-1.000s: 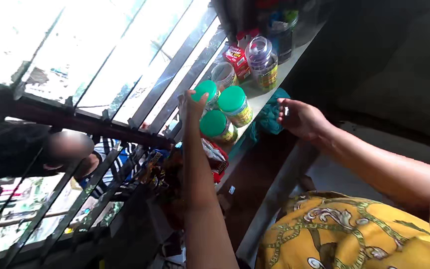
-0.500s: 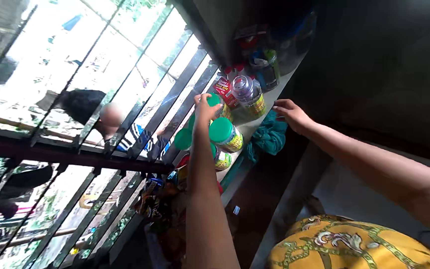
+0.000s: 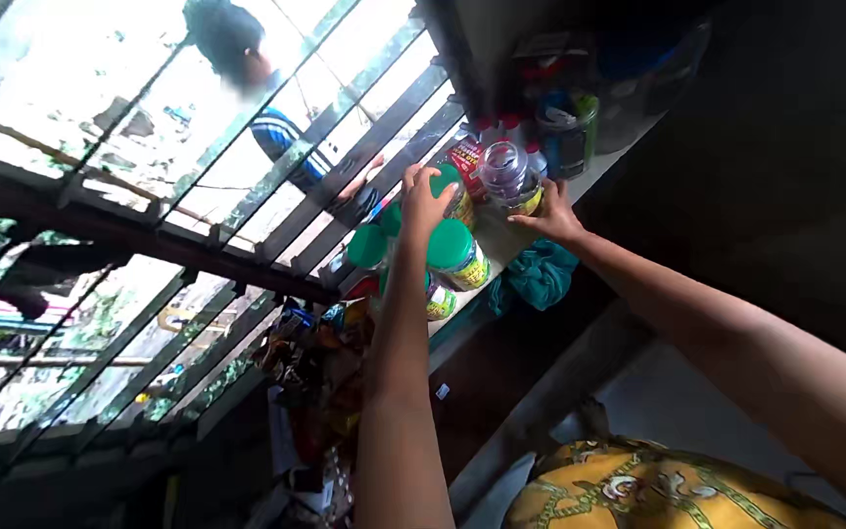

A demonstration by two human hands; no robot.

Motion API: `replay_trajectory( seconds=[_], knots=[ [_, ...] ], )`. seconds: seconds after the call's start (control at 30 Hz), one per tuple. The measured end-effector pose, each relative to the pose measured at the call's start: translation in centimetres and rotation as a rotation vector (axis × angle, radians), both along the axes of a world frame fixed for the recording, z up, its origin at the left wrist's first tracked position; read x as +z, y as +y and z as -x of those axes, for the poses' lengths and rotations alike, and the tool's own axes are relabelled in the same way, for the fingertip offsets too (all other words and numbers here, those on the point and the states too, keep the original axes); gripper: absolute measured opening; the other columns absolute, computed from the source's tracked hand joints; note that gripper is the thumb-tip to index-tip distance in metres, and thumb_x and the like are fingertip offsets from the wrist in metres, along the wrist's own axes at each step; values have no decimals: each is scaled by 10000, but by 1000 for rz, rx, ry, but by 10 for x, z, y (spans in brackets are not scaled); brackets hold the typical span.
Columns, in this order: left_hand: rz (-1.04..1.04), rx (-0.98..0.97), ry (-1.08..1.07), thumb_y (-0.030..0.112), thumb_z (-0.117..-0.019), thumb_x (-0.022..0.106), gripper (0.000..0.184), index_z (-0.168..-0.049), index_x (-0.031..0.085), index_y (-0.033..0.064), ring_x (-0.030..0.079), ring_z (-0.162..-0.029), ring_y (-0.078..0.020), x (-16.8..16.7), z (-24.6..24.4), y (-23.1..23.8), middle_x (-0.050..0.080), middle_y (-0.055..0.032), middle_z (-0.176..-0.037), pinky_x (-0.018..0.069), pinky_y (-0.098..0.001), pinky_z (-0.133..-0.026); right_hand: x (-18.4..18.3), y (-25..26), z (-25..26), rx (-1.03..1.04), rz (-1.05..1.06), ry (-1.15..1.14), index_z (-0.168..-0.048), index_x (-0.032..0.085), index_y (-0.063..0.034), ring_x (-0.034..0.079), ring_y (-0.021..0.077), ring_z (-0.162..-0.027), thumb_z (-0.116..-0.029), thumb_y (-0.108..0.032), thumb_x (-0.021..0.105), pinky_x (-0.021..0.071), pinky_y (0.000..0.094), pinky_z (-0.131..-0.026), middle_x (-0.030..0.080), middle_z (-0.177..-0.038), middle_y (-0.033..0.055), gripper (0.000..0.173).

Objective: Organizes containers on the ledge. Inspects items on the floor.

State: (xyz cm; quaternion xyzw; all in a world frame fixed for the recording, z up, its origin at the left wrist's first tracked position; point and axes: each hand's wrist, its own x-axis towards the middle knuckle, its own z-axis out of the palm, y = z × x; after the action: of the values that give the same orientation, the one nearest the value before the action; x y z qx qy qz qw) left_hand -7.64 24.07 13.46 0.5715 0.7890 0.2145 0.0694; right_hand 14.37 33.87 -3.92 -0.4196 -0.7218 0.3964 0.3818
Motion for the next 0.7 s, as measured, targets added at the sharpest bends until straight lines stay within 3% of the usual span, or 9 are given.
replay_trajectory(
  seconds=[0.1, 0.2, 0.27, 0.33, 0.4, 0.47, 0.53, 0.6, 0.7],
  knots=[
    [-260, 21, -22, 311, -991, 662, 405, -1282, 634, 30, 476, -1375, -341, -4, -8, -43, 412, -239, -1537, 457, -449, -1087, -2, -8, 10, 48, -31, -3, -1479, 417, 37, 445, 536, -1329, -706, -477, 900, 452, 612, -1060, 295, -1521, 395, 1046],
    [-340, 61, -52, 290, -1001, 640, 373, -1285, 627, 49, 421, -1430, -325, 0, -20, -96, 408, -218, -1554, 429, -443, -1123, -4, -18, 24, 112, -97, -27, -1467, 436, 42, 440, 546, -1335, -716, -517, 882, 444, 623, -1066, 302, -1524, 398, 1037],
    [-360, 79, -70, 265, -1001, 645, 358, -1294, 631, 59, 449, -1398, -314, 2, -29, -142, 391, -190, -1575, 461, -443, -1076, -2, -26, 25, 147, -100, -36, -1493, 421, 26, 452, 549, -1310, -740, -500, 876, 450, 633, -1048, 327, -1495, 401, 1025],
    [-397, 116, -49, 253, -1005, 648, 328, -1292, 632, 95, 498, -1352, -259, 1, -38, -199, 380, -134, -1590, 502, -414, -1032, 2, -32, 12, 163, -64, -10, -1554, 349, 2, 467, 534, -1295, -785, -457, 855, 463, 623, -1041, 319, -1499, 405, 1029],
    [-626, 153, 29, 198, -989, 657, 247, -1211, 670, 91, 517, -1344, -249, -17, -44, -256, 509, -141, -1485, 501, -399, -1054, 4, -44, -12, 144, -58, 30, -1568, 318, -10, 541, 480, -1219, -880, -422, 771, 507, 570, -990, 357, -1477, 390, 922],
    [-867, 289, 112, 208, -1014, 609, 136, -1112, 670, 136, 557, -1260, -158, -53, -47, -311, 611, -61, -1302, 506, -323, -1012, -9, -74, -34, 123, 27, 109, -1507, 352, 12, 608, 328, -1119, -1002, -345, 617, 536, 473, -942, 457, -1410, 301, 673],
    [-978, 530, 137, 200, -1032, 562, 122, -1069, 631, 107, 583, -1131, -77, -113, -49, -363, 595, -29, -1181, 526, -233, -935, -38, -120, -44, 136, 251, 147, -1387, 415, 49, 630, 108, -885, -1059, -245, 494, 565, 314, -802, 572, -1194, 135, 447],
    [-873, 844, 64, 83, -990, 557, 179, -1078, 618, -60, 580, -1113, -184, -187, -57, -412, 594, -175, -1150, 514, -275, -949, -66, -177, -44, 237, 551, -8, -1326, 468, 98, 637, 107, -768, -1065, -141, 407, 579, 308, -740, 617, -1020, 115, 359],
    [-361, 1211, -260, 48, -993, 587, 273, -1190, 623, -138, 596, -1174, -405, -307, -79, -495, 606, -332, -1245, 511, -439, -1007, -79, -256, -12, 533, 1016, -262, -1400, 478, 58, 686, 186, -986, -1073, -63, 358, 574, 358, -887, 635, -1239, 185, 369]
  ],
)
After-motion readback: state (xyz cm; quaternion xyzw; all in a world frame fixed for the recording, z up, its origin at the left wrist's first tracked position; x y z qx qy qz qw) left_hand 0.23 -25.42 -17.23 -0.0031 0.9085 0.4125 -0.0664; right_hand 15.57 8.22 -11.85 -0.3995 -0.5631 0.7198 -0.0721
